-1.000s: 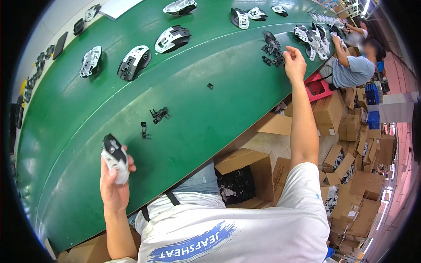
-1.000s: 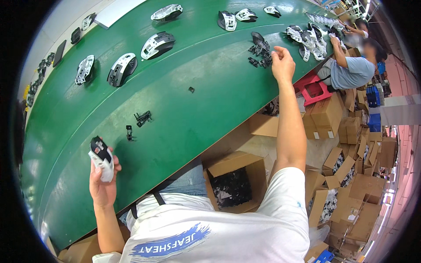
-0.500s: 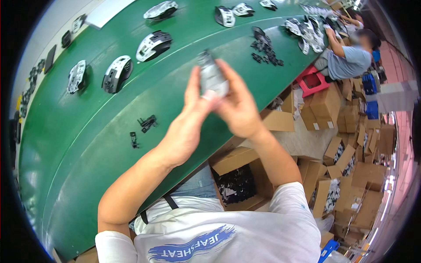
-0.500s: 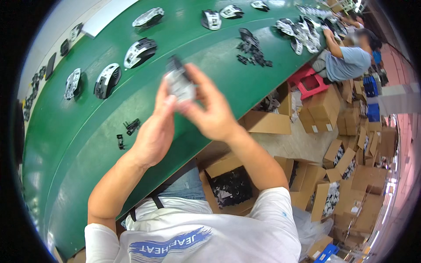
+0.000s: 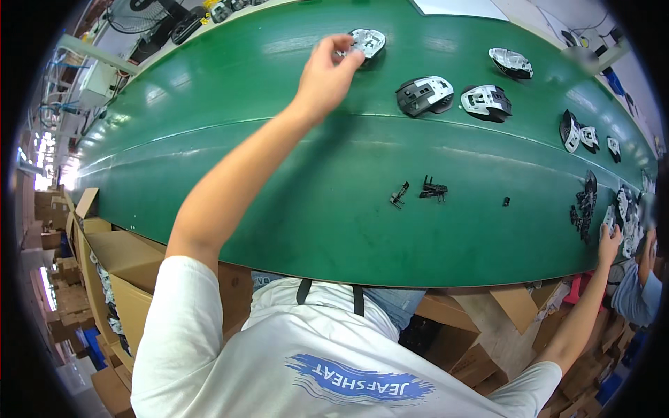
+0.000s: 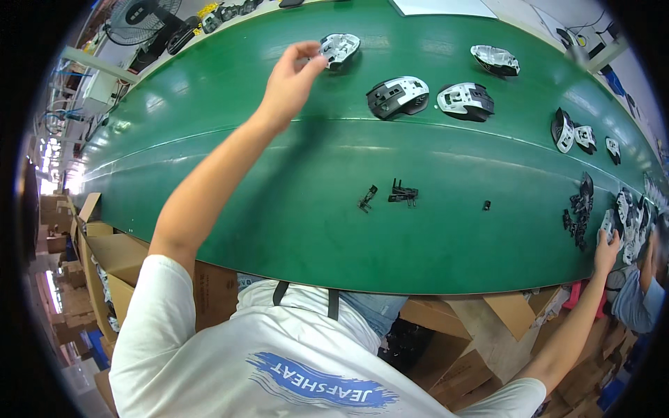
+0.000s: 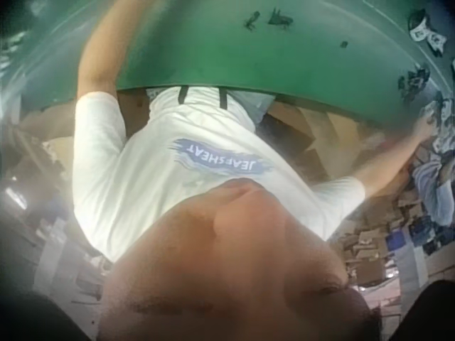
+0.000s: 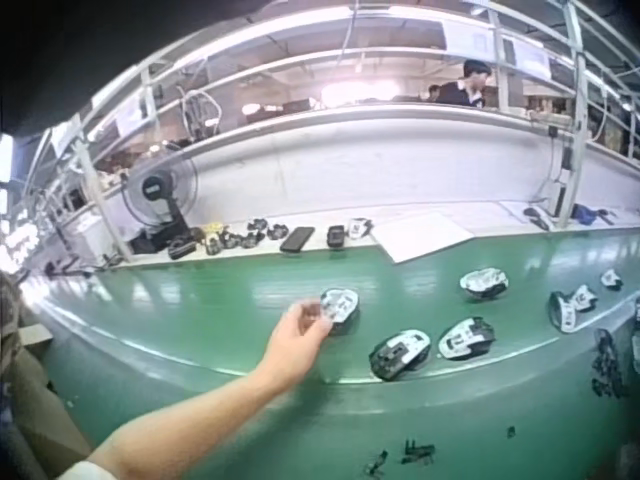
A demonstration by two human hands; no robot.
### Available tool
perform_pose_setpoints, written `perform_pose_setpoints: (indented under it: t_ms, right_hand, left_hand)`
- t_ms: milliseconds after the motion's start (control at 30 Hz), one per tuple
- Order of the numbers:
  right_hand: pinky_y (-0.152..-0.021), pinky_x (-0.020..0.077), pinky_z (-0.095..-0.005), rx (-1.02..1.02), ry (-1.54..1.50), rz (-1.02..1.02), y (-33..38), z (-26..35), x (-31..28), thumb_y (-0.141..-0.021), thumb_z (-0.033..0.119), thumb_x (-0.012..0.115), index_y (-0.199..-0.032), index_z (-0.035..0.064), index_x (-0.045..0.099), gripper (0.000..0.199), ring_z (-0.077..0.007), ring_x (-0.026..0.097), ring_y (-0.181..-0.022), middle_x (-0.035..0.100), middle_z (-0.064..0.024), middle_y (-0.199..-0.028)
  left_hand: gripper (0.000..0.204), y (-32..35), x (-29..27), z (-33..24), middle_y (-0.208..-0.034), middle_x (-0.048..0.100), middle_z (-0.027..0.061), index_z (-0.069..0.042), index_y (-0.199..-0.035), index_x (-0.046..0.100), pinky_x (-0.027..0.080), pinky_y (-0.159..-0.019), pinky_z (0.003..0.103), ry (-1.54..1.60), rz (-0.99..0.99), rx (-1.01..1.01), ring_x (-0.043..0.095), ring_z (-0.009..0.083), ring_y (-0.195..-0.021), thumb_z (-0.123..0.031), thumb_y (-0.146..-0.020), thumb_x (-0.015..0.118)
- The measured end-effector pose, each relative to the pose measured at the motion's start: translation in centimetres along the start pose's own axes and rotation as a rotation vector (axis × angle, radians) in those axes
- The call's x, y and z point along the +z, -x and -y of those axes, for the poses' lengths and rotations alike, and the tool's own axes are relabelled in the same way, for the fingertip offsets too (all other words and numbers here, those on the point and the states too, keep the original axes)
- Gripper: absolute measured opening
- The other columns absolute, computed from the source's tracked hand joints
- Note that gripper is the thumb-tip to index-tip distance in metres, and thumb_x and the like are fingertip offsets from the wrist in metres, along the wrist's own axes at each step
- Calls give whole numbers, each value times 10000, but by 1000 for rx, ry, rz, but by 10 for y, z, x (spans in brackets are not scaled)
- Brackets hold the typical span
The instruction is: The person assembles mouse shells by inserting small plastic components into the casings by hand, places the assembled shells into a cardboard box, and organizes plastic parts on the conveyor belt.
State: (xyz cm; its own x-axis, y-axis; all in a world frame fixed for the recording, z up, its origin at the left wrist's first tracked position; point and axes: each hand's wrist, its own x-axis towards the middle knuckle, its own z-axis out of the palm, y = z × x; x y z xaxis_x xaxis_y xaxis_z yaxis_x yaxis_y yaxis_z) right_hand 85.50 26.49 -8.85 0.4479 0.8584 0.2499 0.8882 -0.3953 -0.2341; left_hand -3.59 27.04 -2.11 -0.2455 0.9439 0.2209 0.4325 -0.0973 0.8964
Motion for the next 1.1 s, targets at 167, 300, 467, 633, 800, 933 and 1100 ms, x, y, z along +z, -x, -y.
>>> perform_pose_setpoints:
  t_ms: [167,300,467,633,800,933,1100]
  right_hand:
    - [-1194,397,-433,3,16,55,-15,8,-19,-968,487,703,-1590,2,468,824,-402,538,-1440,546,-261,-1569]
    - [-1192,403,-416,-227,-31,-143,33,91,-29,-1006,402,713,-1508,-30,568,678,-369,547,-1437,589,-245,-1532]
    - [-1072,506,-370,-526,-462,38,219,315,-74,-1026,145,694,-1335,27,713,331,-271,702,-1187,737,-151,-1276]
    - [-884,556,-394,-793,-231,-4,299,382,-79,-973,163,747,-1161,66,781,215,-249,730,-943,777,-104,-1053]
    - [-730,563,-316,-470,-544,210,337,407,-66,-986,184,751,-1199,47,771,254,-170,684,-761,760,-88,-1004]
    - [-750,550,-337,-563,-558,278,360,457,-55,-972,236,775,-1173,67,782,263,-201,670,-794,726,-76,-946]
    - [-772,509,-441,-820,-214,75,353,500,-42,-960,334,768,-1088,105,802,265,-269,675,-881,696,-69,-917]
  left_hand:
    - [1042,-86,18,50,-1462,593,258,-33,-1617,407,432,-1182,496,-793,-93,225,550,460,-1372,-680,-868,735]
    - [1207,-112,18,41,-1507,579,274,11,-1658,313,443,-1179,517,-861,183,-93,534,418,-1433,-709,-808,778]
    - [963,-64,-32,25,-1354,668,142,22,-1561,465,527,-1053,407,-233,212,-146,648,252,-1224,-611,-897,757]
    - [640,63,-74,-21,-1184,672,47,-37,-1438,569,550,-878,289,399,283,-348,669,140,-1041,-478,-992,696]
    - [797,175,-81,-16,-1208,630,69,-108,-1514,463,533,-704,270,785,334,-539,631,150,-916,-526,-921,792]
    - [1028,225,-81,-12,-1228,623,60,-153,-1652,345,582,-773,301,1034,321,-626,655,171,-966,-617,-871,827]
    - [1012,233,-75,-34,-1270,587,86,-108,-1644,292,581,-969,374,803,241,-636,652,197,-1063,-277,-860,908]
